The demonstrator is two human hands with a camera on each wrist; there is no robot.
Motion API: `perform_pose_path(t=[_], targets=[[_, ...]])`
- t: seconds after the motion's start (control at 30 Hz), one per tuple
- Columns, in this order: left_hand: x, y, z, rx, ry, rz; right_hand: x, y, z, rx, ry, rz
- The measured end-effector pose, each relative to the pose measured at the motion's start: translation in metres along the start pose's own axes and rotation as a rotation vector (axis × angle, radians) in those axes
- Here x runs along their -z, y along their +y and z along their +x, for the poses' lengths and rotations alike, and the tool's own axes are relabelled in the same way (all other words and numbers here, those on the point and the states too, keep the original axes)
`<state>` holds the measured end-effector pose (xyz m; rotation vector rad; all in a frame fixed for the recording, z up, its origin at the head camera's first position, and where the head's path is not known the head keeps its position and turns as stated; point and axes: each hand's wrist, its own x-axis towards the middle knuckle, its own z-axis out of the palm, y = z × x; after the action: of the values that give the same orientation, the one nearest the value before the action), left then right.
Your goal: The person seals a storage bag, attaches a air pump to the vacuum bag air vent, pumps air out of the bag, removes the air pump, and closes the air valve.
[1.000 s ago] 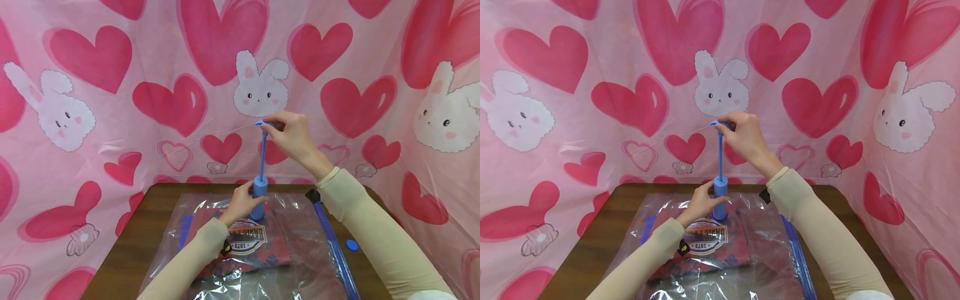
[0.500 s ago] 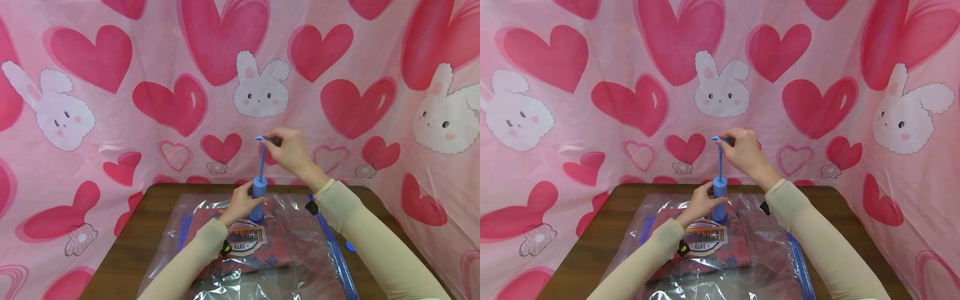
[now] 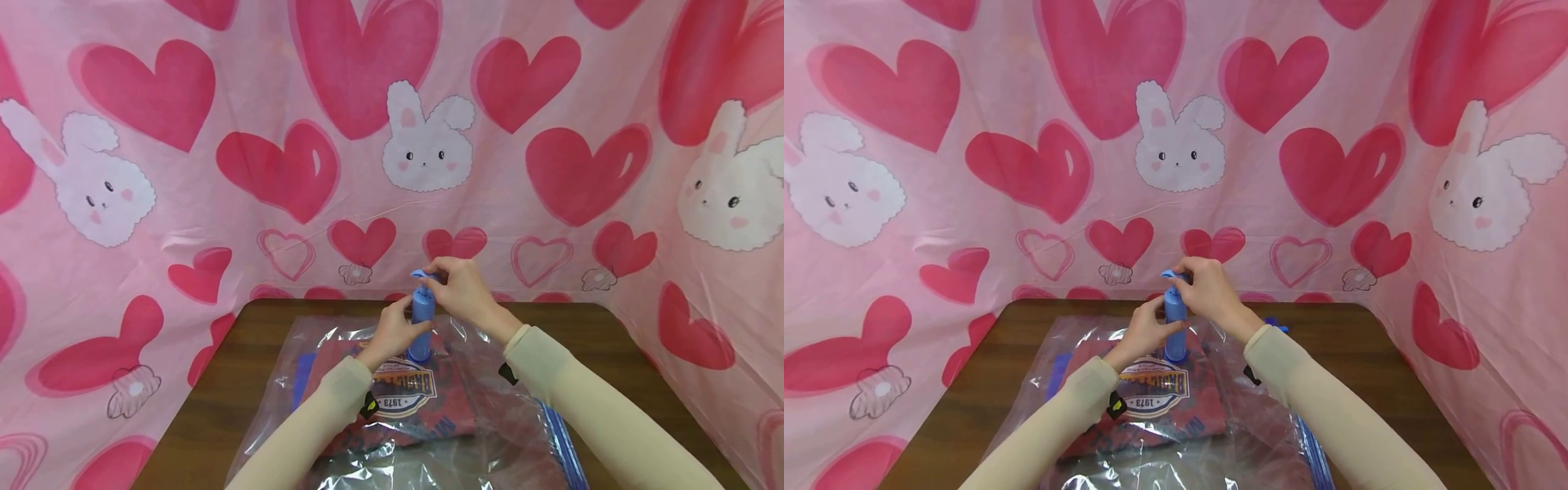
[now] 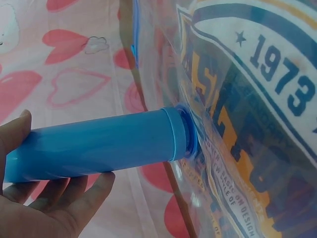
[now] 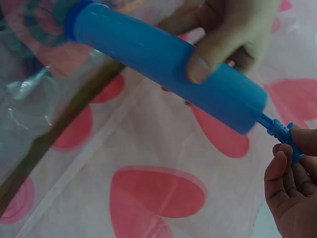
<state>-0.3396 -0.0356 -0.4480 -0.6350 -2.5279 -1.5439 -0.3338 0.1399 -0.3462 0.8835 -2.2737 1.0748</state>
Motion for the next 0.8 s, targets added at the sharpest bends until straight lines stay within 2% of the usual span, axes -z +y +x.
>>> perform_pose_path(t=[0.23,0.47,0.67,0.8], targets=[[0.0008,0.0003,0.0003,-0.016,-0.009,0.007,-0.0067,0.0054,-0.0080,-0.010,-0.027,-0.001],[0.0016,0.0015,-0.0008,-0.027,0.004,-0.003,-0.0093,0.0052,-0.0090,0.022,-0.025,0.012],[0.0026,0.0015,-0.0006,-0.030,0.005,-0.010,-0.0080,0.0032,-0.0052,0.045,-0.048,-0.034],[0.0021,0.0021,-0.0011,-0.023,0.003,-0.017,-0.0052,0.0017,-0.0031,0.028,-0.079,-0.059]])
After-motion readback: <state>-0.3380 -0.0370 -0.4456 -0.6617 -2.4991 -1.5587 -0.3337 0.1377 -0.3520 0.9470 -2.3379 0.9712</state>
